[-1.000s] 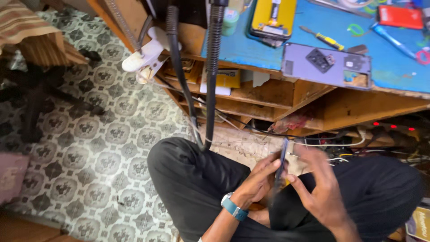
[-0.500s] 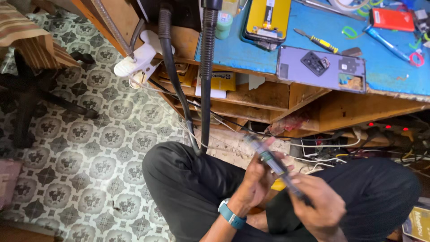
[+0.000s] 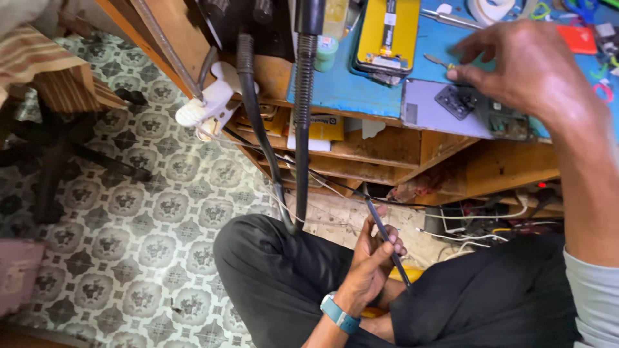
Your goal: The person uses a small tool to pry and separate the screen assembly from the smartphone's frame. They then use a yellow plastic tool to carefully work along the edges of the device to release the adhesive.
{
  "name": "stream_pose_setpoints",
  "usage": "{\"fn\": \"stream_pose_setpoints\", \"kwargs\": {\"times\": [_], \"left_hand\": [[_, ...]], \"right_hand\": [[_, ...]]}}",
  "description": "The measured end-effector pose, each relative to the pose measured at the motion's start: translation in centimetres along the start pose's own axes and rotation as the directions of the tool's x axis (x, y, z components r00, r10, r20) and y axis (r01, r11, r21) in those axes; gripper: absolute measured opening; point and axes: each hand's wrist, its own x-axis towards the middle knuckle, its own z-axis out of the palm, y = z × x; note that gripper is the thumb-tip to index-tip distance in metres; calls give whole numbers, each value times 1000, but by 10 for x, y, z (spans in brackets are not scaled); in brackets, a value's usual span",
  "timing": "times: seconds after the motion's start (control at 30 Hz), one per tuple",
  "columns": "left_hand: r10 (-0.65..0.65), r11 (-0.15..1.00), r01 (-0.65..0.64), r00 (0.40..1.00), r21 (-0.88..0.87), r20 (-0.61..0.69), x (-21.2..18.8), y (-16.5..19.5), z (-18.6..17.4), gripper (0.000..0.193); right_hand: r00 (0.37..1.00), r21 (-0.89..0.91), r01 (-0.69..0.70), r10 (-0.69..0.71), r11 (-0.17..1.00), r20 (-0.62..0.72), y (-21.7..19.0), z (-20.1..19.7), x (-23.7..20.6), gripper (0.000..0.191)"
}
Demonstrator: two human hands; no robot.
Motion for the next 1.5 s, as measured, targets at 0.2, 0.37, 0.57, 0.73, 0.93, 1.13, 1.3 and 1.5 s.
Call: {"fn": "stream_pose_setpoints", "kwargs": {"times": [0.2,0.37,0.57,0.73,0.93,1.13,1.3,1.5], "left_hand": [[0,996,1,1000,-87,11,2,-3,-4,78],[28,991,-31,999,-127,-21,3,-4,-8,77],[17,999,-21,996,-47,-88,2,-9,-18,75],[98,992,-88,987,86,-129,6,-11,-20,65],[103,993,-89,973,77,-207,5,-6,-16,68],[166,977,-128,957,169,-238,4,0,-10,78],[186,972,-141,949,187,-254,3,0,-6,91],[200,972,-158,946,175,-255,4,3,-3,90]], "right_hand": [[982,123,-6,30,992,-189,10,3,-4,12],[915,701,-147,364,698,-171,-11,6,-103,23],[894,993,-98,434,-62,115,-63,67,-265,41],[869,974,-131,495,186,22,-106,120,-288,26],[847,889,-197,529,413,-58,-135,125,-297,9],[815,849,-246,573,467,-79,-146,131,-298,11],[826,847,-264,562,462,-49,-151,133,-301,12],[845,833,-250,531,494,-61,-153,132,-296,12]]}}
